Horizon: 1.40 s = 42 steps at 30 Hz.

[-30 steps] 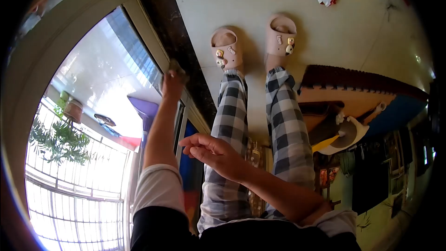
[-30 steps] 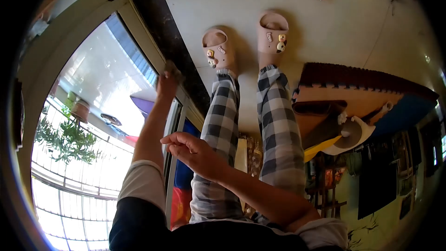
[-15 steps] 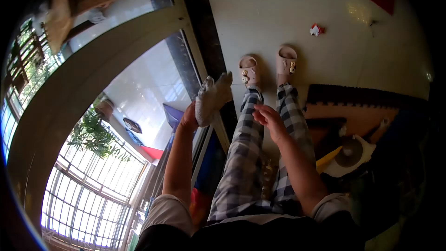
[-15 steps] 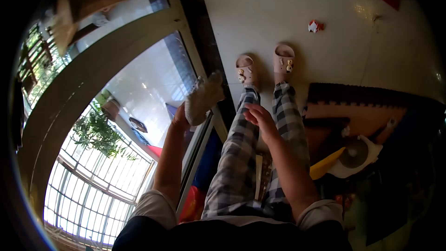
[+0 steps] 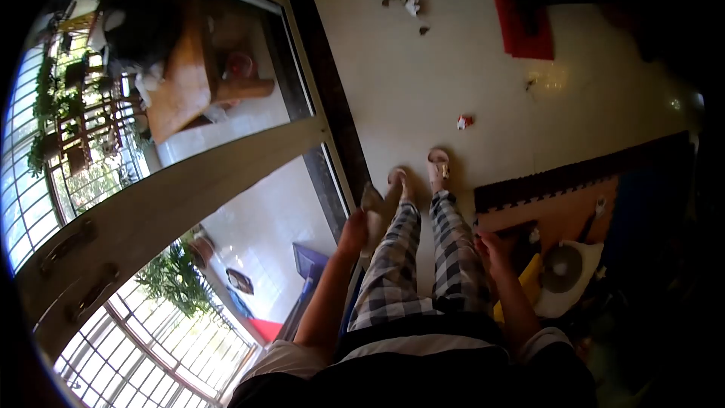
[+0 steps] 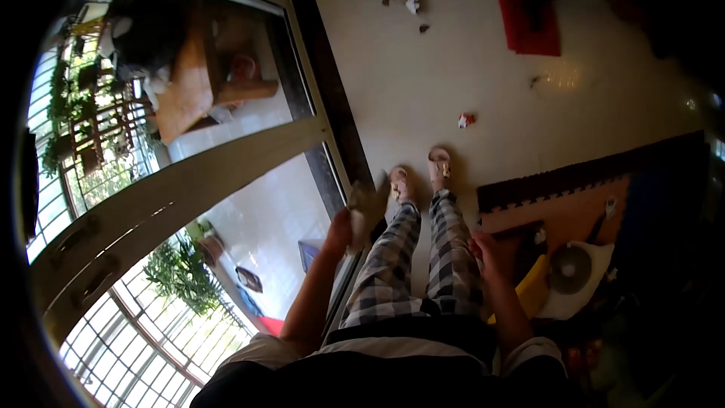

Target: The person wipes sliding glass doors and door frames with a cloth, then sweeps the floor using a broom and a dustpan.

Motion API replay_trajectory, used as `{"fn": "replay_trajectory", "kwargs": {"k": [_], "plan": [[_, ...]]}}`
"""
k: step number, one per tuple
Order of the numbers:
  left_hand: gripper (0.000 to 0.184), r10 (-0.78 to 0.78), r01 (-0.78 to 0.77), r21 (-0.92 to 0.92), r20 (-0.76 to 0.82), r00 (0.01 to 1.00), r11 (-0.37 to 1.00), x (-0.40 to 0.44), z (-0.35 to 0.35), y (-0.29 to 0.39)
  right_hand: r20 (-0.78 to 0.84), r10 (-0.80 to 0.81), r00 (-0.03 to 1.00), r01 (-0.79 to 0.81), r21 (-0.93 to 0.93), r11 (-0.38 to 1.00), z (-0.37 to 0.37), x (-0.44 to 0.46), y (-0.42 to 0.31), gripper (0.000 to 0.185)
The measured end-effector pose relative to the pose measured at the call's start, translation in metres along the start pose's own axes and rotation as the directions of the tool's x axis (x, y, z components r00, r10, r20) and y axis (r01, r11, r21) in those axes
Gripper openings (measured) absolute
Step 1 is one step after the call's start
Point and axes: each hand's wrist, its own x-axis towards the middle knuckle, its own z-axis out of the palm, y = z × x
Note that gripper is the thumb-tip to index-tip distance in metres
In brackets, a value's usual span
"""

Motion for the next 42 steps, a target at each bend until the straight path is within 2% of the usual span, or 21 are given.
{"fn": "replay_trajectory", "kwargs": {"k": [1, 2, 4, 6, 9, 11, 13, 14, 16, 17, 18, 19, 20, 21, 22, 23, 25, 32, 35, 37, 42], "plan": [[0.02, 0.108, -0.026, 0.545, -0.119, 0.987, 0.838, -0.027, 0.011, 0.047, -0.039, -0.05, 0.998, 0.051, 0.023, 0.998, -0.008, 0.001, 0.002, 0.029], [0.019, 0.335, -0.225, 0.63, -0.059, 0.94, 0.743, -0.044, 0.013, 0.053, -0.023, -0.083, 0.996, 0.084, 0.026, 0.996, 0.003, -0.009, -0.012, 0.029], [0.017, 0.343, -0.282, 0.547, -0.009, 0.939, 0.788, -0.08, 0.02, 0.083, 0.175, -0.176, 0.969, 0.19, -0.066, 0.979, 0.039, -0.056, -0.045, 0.033], [0.024, 0.631, -0.579, 0.604, 0.156, 0.76, 0.548, -0.109, 0.031, 0.104, 0.269, -0.11, 0.957, 0.147, -0.119, 0.982, 0.085, -0.087, -0.067, 0.044], [0.028, 0.724, -0.742, 0.552, 0.321, 0.611, 0.382, -0.139, 0.056, 0.128, 0.439, -0.161, 0.884, 0.175, 0.008, 0.984, 0.162, -0.126, -0.093, 0.063], [0.033, 0.716, -0.782, 0.412, 0.342, 0.609, 0.468, -0.155, 0.07, 0.147, 0.592, -0.104, 0.799, 0.138, -0.012, 0.99, 0.173, -0.118, -0.098, 0.072], [0.038, 0.747, -0.822, 0.337, 0.356, 0.562, 0.459, -0.178, 0.06, 0.18, 0.629, -0.239, 0.74, 0.277, 0.038, 0.96, 0.189, -0.121, -0.115, 0.071], [0.037, 0.633, -0.763, 0.432, 0.431, 0.643, 0.481, -0.184, 0.048, 0.196, 0.674, -0.332, 0.66, 0.383, 0.079, 0.921, 0.199, -0.129, -0.128, 0.069], [0.034, 0.538, -0.691, 0.593, 0.452, 0.711, 0.414, -0.211, 0.016, 0.23, 0.658, -0.203, 0.725, 0.309, -0.047, 0.95, 0.196, -0.122, -0.143, 0.063], [0.032, 0.751, -0.706, 0.661, 0.324, 0.575, 0.255, -0.208, -0.004, 0.224, 0.653, -0.253, 0.714, 0.403, -0.088, 0.911, 0.191, -0.125, -0.147, 0.059], [0.032, 0.791, -0.463, 0.867, 0.147, 0.593, 0.186, -0.229, -0.02, 0.242, 0.648, -0.305, 0.698, 0.491, -0.123, 0.862, 0.19, -0.128, -0.153, 0.056], [0.034, 0.887, -0.265, 0.964, 0.106, 0.45, 0.019, -0.215, -0.047, 0.229, 0.674, -0.321, 0.665, 0.476, -0.052, 0.878, 0.192, -0.143, -0.161, 0.053], [0.03, 0.897, -0.174, 0.979, -0.019, 0.441, 0.106, -0.245, -0.071, 0.252, 0.712, -0.255, 0.655, 0.32, 0.045, 0.946, 0.185, -0.153, -0.162, 0.052], [0.029, 0.963, -0.048, 0.997, -0.046, 0.265, 0.061, -0.256, -0.095, 0.255, 0.801, -0.28, 0.529, 0.185, 0.213, 0.959, 0.186, -0.154, -0.164, 0.051], [0.027, 0.979, 0.074, 0.995, -0.076, 0.188, 0.063, -0.276, -0.114, 0.264, 0.671, -0.31, 0.673, 0.16, 0.277, 0.947, 0.172, -0.15, -0.161, 0.051], [0.031, 0.959, 0.13, 0.967, -0.238, 0.155, 0.219, -0.279, -0.133, 0.262, 0.515, -0.329, 0.792, 0.16, 0.343, 0.925, 0.159, -0.146, -0.158, 0.05], [0.04, 0.922, 0.369, 0.905, -0.311, 0.231, 0.213, -0.295, -0.163, 0.269, 0.426, -0.363, 0.829, 0.19, 0.396, 0.898, 0.13, -0.124, -0.157, 0.046], [0.031, 0.983, 0.343, 0.928, -0.174, 0.048, 0.148, -0.306, -0.186, 0.287, 0.167, -0.34, 0.925, 0.23, 0.467, 0.854, 0.075, -0.141, -0.162, 0.041], [0.03, 0.982, 0.377, 0.918, -0.168, 0.084, 0.125, -0.311, -0.186, 0.305, 0.149, -0.423, 0.894, 0.279, 0.553, 0.785, 0.073, -0.153, -0.155, 0.039], [0.029, 0.9, 0.554, 0.817, -0.353, 0.257, 0.162, -0.31, -0.184, 0.319, 0.197, -0.44, 0.876, 0.25, 0.595, 0.764, 0.071, -0.151, -0.151, 0.038], [0.031, 0.886, 0.577, 0.806, -0.358, 0.294, 0.134, -0.302, -0.189, 0.326, 0.068, -0.424, 0.903, 0.308, 0.586, 0.75, 0.084, -0.182, -0.126, 0.041]]}}
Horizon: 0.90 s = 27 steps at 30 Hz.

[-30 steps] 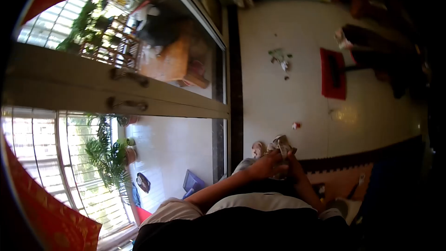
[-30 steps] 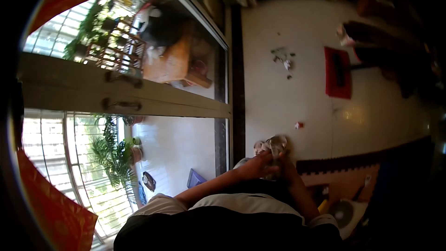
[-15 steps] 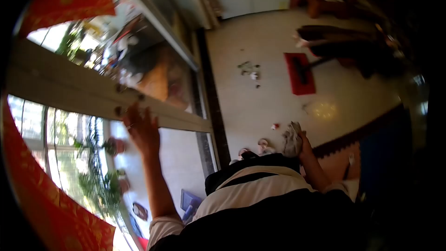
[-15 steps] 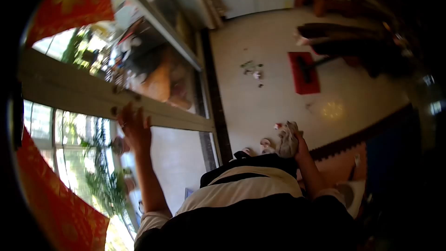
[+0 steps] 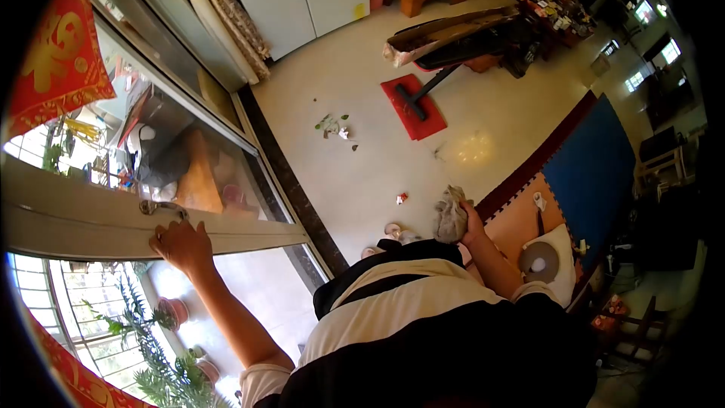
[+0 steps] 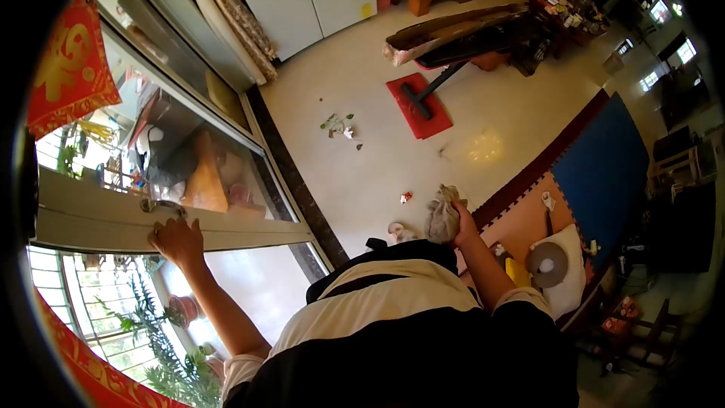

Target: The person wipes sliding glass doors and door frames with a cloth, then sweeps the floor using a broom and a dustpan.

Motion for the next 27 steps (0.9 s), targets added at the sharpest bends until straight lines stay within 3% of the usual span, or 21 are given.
{"fn": "replay_trajectory", "kwargs": {"k": [10, 16, 18, 20, 21, 27], "plan": [[0.026, 0.026, -0.025, 0.007, -0.057, 0.998, 1.0, -0.006, 0.011, -0.005, 0.01, -0.053, 0.999, 0.054, -0.036, 0.998, -0.025, -0.013, 0.033, 0.041], [0.012, 0.164, -0.197, -0.118, -0.243, 0.956, 0.973, -0.012, 0.023, -0.021, 0.071, 0.038, 0.997, -0.03, -0.112, 0.993, 0.003, -0.003, 0.022, 0.041], [0.013, 0.15, -0.181, -0.101, -0.258, 0.955, 0.978, -0.016, 0.027, -0.022, 0.075, 0.065, 0.995, -0.054, -0.141, 0.989, 0.018, 0.001, 0.018, 0.042], [0.014, 0.132, -0.245, -0.258, -0.39, 0.911, 0.935, -0.026, 0.037, -0.025, 0.004, 0.127, 0.992, -0.125, -0.164, 0.978, 0.023, 0.003, 0.012, 0.042], [0.016, 0.157, -0.224, -0.211, -0.294, 0.943, 0.951, -0.035, 0.024, -0.027, 0.005, 0.129, 0.992, -0.127, -0.169, 0.978, 0.023, 0.003, 0.008, 0.042], [0.015, 0.115, -0.123, -0.161, -0.061, 0.992, 0.979, -0.108, 0.004, -0.039, 0.038, 0.169, 0.985, -0.157, -0.213, 0.964, 0.023, 0.022, 0.006, 0.037]]}}
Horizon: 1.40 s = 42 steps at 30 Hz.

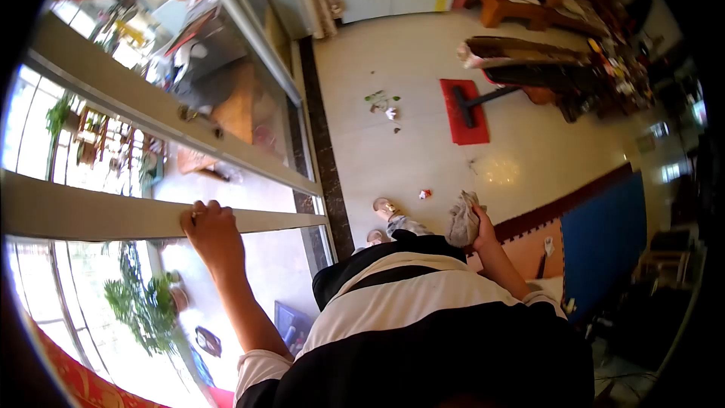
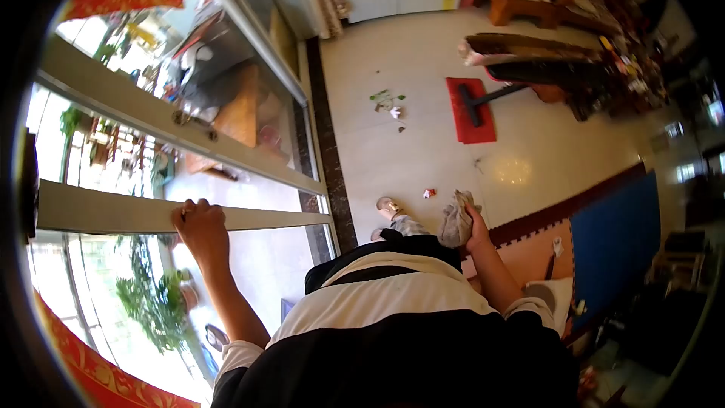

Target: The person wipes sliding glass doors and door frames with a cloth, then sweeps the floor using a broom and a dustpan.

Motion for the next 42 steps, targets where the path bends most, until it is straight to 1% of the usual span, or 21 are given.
{"fn": "replay_trajectory", "kwargs": {"k": [1, 2, 6, 8, 13, 17, 19, 20, 23, 27, 28, 29, 31, 34, 35, 36, 37, 38, 40, 41, 42], "plan": [[0.014, -0.014, 0.012, 0.034, 0.061, 0.998, 0.999, -0.012, -0.017, 0.005, 0.018, 0.027, 0.999, -0.026, -0.03, 0.999, 0.001, 0.007, -0.001, 0.037], [0.01, 0.039, -0.035, 0.031, -0.126, 0.991, 0.999, -0.029, -0.016, 0.002, 0.035, 0.006, 0.999, -0.003, -0.065, 0.998, 0.003, 0.013, -0.002, 0.037], [0.007, -0.106, 0.106, -0.009, 0.012, 0.994, 0.994, -0.085, -0.048, 0.011, 0.1, 0.08, 0.992, -0.056, -0.219, 0.974, 0.044, 0.044, -0.006, 0.037], [0.008, -0.182, 0.178, 0.046, 0.096, 0.979, 0.983, -0.111, -0.062, 0.013, 0.179, 0.166, 0.97, -0.108, -0.295, 0.949, 0.066, 0.067, -0.007, 0.037], [0.006, -0.389, 0.363, 0.156, 0.201, 0.899, 0.919, -0.162, -0.097, 0.023, 0.201, 0.392, 0.898, -0.23, -0.545, 0.807, 0.145, 0.115, 0.0, 0.035], [0.016, -0.594, 0.538, 0.255, 0.283, 0.753, 0.803, -0.214, -0.115, 0.039, 0.186, 0.546, 0.817, -0.25, -0.739, 0.626, 0.198, 0.13, 0.015, 0.033], [0.008, -0.663, 0.61, 0.259, 0.276, 0.696, 0.748, -0.224, -0.13, 0.044, 0.159, 0.6, 0.784, -0.237, -0.817, 0.526, 0.209, 0.151, 0.025, 0.035], [0.015, -0.702, 0.627, 0.315, 0.318, 0.637, 0.712, -0.234, -0.135, 0.042, 0.129, 0.626, 0.769, -0.23, -0.858, 0.459, 0.214, 0.158, 0.029, 0.037], [0.01, -0.78, 0.687, 0.368, 0.292, 0.554, 0.626, -0.25, -0.151, 0.051, 0.112, 0.668, 0.736, -0.174, -0.922, 0.346, 0.226, 0.171, 0.04, 0.034], [0.005, -0.872, 0.702, 0.516, 0.299, 0.388, 0.49, -0.268, -0.161, 0.058, 0.078, 0.683, 0.726, -0.152, -0.951, 0.27, 0.232, 0.185, 0.05, 0.033], [0.005, -0.888, 0.696, 0.553, 0.335, 0.316, 0.457, -0.266, -0.163, 0.06, 0.079, 0.686, 0.723, -0.16, -0.947, 0.277, 0.237, 0.184, 0.047, 0.033], [0.009, -0.912, 0.781, 0.484, 0.306, 0.272, 0.395, -0.26, -0.166, 0.064, 0.084, 0.687, 0.722, -0.163, -0.944, 0.287, 0.242, 0.184, 0.044, 0.033], [0.005, -0.946, 0.884, 0.336, 0.083, 0.315, 0.324, -0.247, -0.144, 0.075, 0.075, 0.709, 0.701, -0.163, -0.951, 0.261, 0.242, 0.187, 0.041, 0.034], [0.009, -0.945, 0.947, 0.048, 0.093, 0.313, 0.318, -0.198, -0.084, 0.077, 0.016, 0.676, 0.737, -0.181, -0.959, 0.22, 0.234, 0.188, 0.031, 0.034], [0.013, -0.938, 0.956, -0.134, 0.2, 0.284, 0.261, -0.186, -0.055, 0.071, 0.012, 0.658, 0.753, -0.185, -0.956, 0.229, 0.234, 0.186, 0.029, 0.034], [0.019, -0.914, 0.94, -0.238, 0.268, 0.304, 0.243, -0.178, -0.016, 0.06, 0.008, 0.637, 0.77, -0.19, -0.951, 0.242, 0.239, 0.189, 0.02, 0.035], [0.024, -0.932, 0.951, -0.244, 0.26, 0.253, 0.19, -0.191, 0.03, 0.048, 0.012, 0.636, 0.772, -0.184, -0.953, 0.241, 0.236, 0.188, 0.018, 0.035], [0.035, -0.936, 0.981, -0.152, 0.312, 0.16, 0.117, -0.206, 0.066, 0.028, 0.037, 0.604, 0.796, -0.157, -0.951, 0.266, 0.233, 0.187, 0.016, 0.035], [0.043, -0.919, 0.989, -0.017, 0.373, -0.13, -0.147, -0.263, 0.136, -0.018, 0.085, 0.53, 0.844, -0.089, -0.952, 0.294, 0.227, 0.18, 0.009, 0.035], [0.052, -0.783, 0.962, 0.137, 0.559, -0.273, -0.238, -0.29, 0.148, -0.057, 0.087, 0.514, 0.853, -0.09, -0.947, 0.31, 0.225, 0.174, 0.006, 0.035], [0.051, -0.63, 0.868, 0.297, 0.599, -0.494, -0.398, -0.299, 0.141, -0.084, 0.091, 0.463, 0.882, -0.086, -0.934, 0.347, 0.221, 0.173, 0.0, 0.035]]}}
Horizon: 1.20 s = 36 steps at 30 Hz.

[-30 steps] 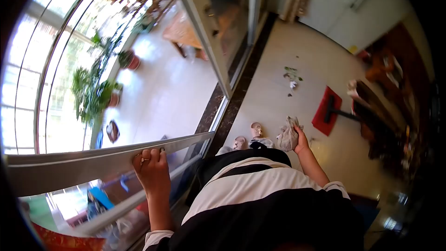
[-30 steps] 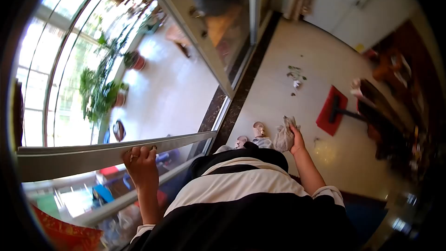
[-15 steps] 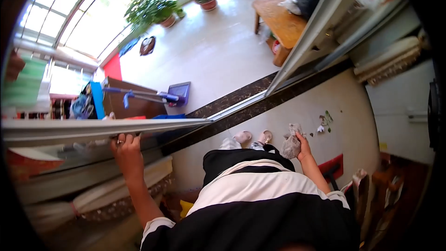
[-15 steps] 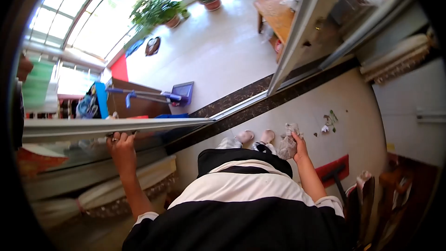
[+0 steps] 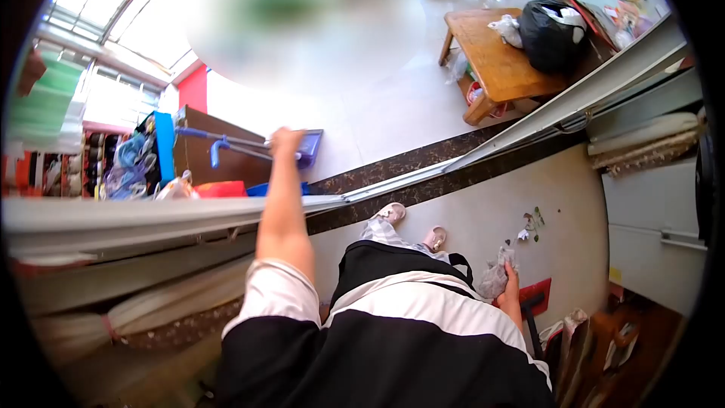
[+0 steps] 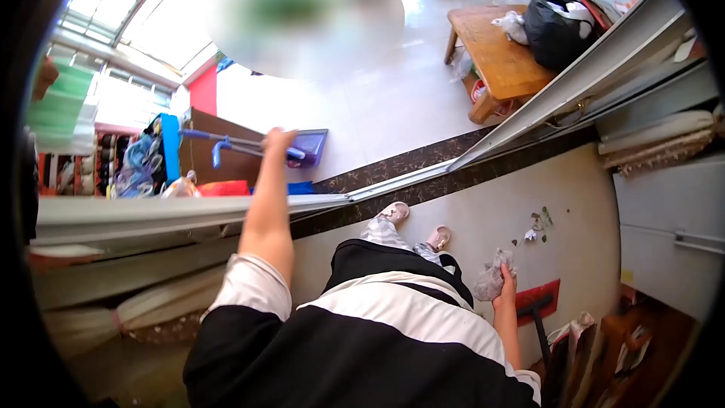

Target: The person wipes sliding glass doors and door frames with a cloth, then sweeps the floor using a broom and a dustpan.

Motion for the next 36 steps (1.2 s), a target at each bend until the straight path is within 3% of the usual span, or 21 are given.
{"fn": "replay_trajectory", "kwargs": {"k": [2, 3, 4, 5, 7, 8, 9, 10, 13, 16, 18, 20, 22, 26, 29, 36], "plan": [[0.053, -0.266, 0.267, -0.012, 0.077, 0.961, 0.963, 0.104, 0.002, -0.048, -0.094, -0.02, 0.995, 0.026, 0.058, 0.998, -0.009, -0.016, 0.002, 0.036], [0.055, -0.325, 0.324, -0.025, -0.007, 0.946, 0.946, 0.089, -0.026, -0.049, -0.116, -0.024, 0.993, 0.032, 0.062, 0.998, -0.017, -0.022, 0.01, 0.036], [0.055, -0.417, 0.416, 0.043, 0.013, 0.909, 0.908, 0.132, -0.032, -0.07, -0.154, -0.006, 0.988, 0.033, 0.169, 0.985, -0.028, -0.027, 0.021, 0.037], [0.057, -0.466, 0.469, -0.021, -0.166, 0.869, 0.883, 0.074, -0.084, -0.049, -0.209, 0.02, 0.978, 0.039, 0.276, 0.96, -0.036, -0.038, 0.036, 0.038], [0.064, -0.585, 0.61, 0.017, -0.264, 0.767, 0.792, 0.109, -0.086, -0.079, -0.279, 0.013, 0.96, 0.062, 0.258, 0.964, -0.031, -0.062, 0.057, 0.041], [0.07, -0.628, 0.662, 0.024, -0.29, 0.722, 0.749, 0.127, -0.085, -0.099, -0.282, 0.055, 0.958, 0.019, 0.252, 0.967, -0.02, -0.08, 0.064, 0.042], [0.095, -0.634, 0.65, -0.001, -0.224, 0.74, 0.76, 0.147, -0.082, -0.126, -0.284, 0.097, 0.954, -0.024, 0.25, 0.968, -0.011, -0.094, 0.071, 0.044], [0.097, -0.634, 0.676, 0.017, -0.33, 0.699, 0.737, 0.141, -0.078, -0.125, -0.272, 0.037, 0.961, 0.021, 0.207, 0.978, -0.011, -0.099, 0.086, 0.047], [0.121, -0.703, 0.701, -0.084, -0.179, 0.689, 0.708, 0.208, -0.035, -0.19, -0.36, 0.07, 0.93, 0.001, 0.193, 0.981, 0.025, -0.123, 0.097, 0.047], [0.12, -0.581, 0.569, -0.12, -0.133, 0.803, 0.814, 0.209, -0.024, -0.2, -0.368, 0.015, 0.93, 0.07, 0.218, 0.973, 0.057, -0.142, 0.102, 0.046], [0.093, -0.559, 0.551, -0.177, 0.006, 0.829, 0.815, 0.23, -0.035, -0.208, -0.397, -0.035, 0.917, 0.151, 0.265, 0.952, 0.067, -0.145, 0.106, 0.045], [0.088, -0.455, 0.461, -0.319, 0.097, 0.885, 0.828, 0.238, -0.031, -0.206, -0.35, -0.009, 0.937, 0.149, 0.374, 0.916, 0.061, -0.143, 0.115, 0.044], [0.083, -0.315, 0.37, -0.541, 0.196, 0.929, 0.755, 0.242, -0.024, -0.206, -0.363, 0.069, 0.929, 0.14, 0.517, 0.844, 0.046, -0.131, 0.14, 0.041], [0.072, -0.071, 0.313, -0.793, 0.326, 0.943, 0.522, 0.224, -0.014, -0.168, -0.507, -0.001, 0.862, 0.289, 0.49, 0.823, 0.048, -0.135, 0.178, 0.038], [0.064, 0.043, 0.325, -0.818, 0.39, 0.92, 0.475, 0.211, -0.005, -0.113, -0.528, 0.027, 0.849, 0.318, 0.549, 0.773, 0.07, -0.154, 0.153, 0.036], [0.058, 0.258, 0.211, -0.676, 0.522, 0.813, 0.706, 0.146, 0.015, -0.042, -0.649, 0.025, 0.76, 0.441, 0.543, 0.715, 0.059, -0.168, 0.194, 0.038]]}}
